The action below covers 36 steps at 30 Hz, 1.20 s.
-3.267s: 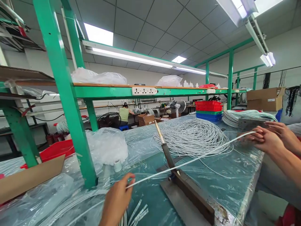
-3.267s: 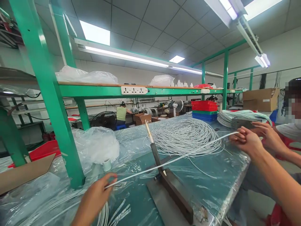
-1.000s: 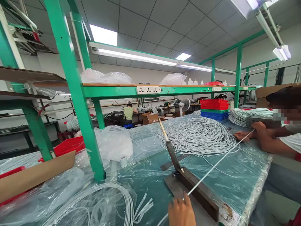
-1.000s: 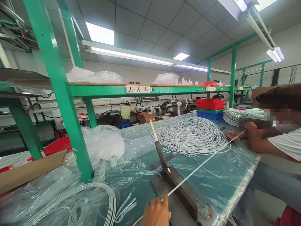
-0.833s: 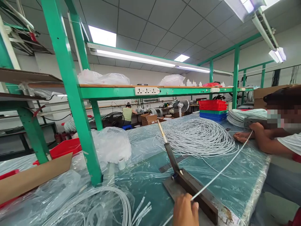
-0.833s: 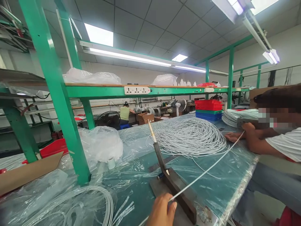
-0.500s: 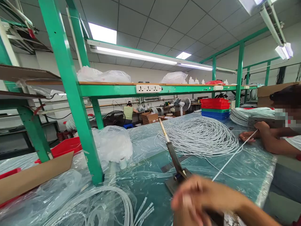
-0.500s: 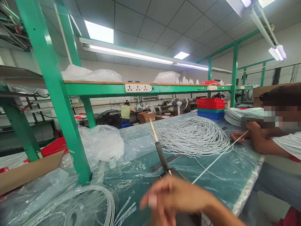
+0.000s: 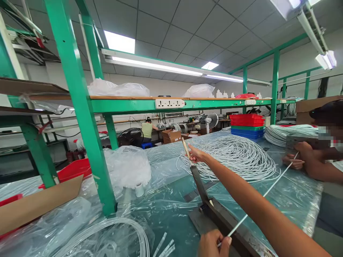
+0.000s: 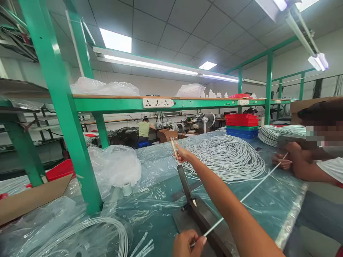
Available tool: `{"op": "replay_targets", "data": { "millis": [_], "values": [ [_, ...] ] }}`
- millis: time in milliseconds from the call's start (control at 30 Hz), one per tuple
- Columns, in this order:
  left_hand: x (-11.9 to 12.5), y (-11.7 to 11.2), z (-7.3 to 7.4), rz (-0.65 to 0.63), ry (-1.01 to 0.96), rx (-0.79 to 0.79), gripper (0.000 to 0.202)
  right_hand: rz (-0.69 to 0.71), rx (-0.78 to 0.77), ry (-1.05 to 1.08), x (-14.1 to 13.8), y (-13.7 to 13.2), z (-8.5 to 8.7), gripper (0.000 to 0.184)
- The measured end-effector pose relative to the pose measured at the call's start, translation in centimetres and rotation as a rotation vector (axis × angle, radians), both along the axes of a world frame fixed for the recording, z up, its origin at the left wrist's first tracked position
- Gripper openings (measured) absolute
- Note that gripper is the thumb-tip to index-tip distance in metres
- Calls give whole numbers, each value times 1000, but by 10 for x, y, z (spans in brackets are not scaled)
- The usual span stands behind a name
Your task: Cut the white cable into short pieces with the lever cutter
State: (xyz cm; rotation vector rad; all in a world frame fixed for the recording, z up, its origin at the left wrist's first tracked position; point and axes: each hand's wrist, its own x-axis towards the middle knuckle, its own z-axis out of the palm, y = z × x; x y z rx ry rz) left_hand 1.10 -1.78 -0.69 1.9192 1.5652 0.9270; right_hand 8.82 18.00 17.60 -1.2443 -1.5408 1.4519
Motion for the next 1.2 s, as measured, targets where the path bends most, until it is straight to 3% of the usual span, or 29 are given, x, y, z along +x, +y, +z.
{"op": "replay_targets", "data": {
  "millis": [100, 333, 433, 567, 633, 733, 833, 1033, 1200],
  "values": [
    [0, -3, 3, 44, 83, 15, 21, -3, -2, 36, 5, -7, 5, 72],
    [0, -18, 43, -39, 398, 54, 31, 24, 9, 107, 57, -69, 32, 68],
    [1, -16, 38, -44, 285, 84, 28, 43, -19, 122, 83, -107, 35, 60],
    [5, -4, 20, -44, -217, -107, 19, 86, -69, 124, 113, -156, 21, 44],
    [8, 2, 14, -50, -328, -202, 20, 114, -53, 131, 124, -179, 9, 31],
    [11, 7, 10, -55, -376, -206, 26, 107, -57, 112, 134, -208, -7, 20],
    [13, 7, 9, -31, -403, -147, 34, 11, -134, 110, 137, -228, -19, 20],
    [13, 3, 12, 35, -249, -62, 30, -119, -256, 146, 140, -244, -36, 43],
    [13, 5, 12, 21, -329, -105, 30, -85, -307, 123, 150, -254, -58, 45]
  ]
}}
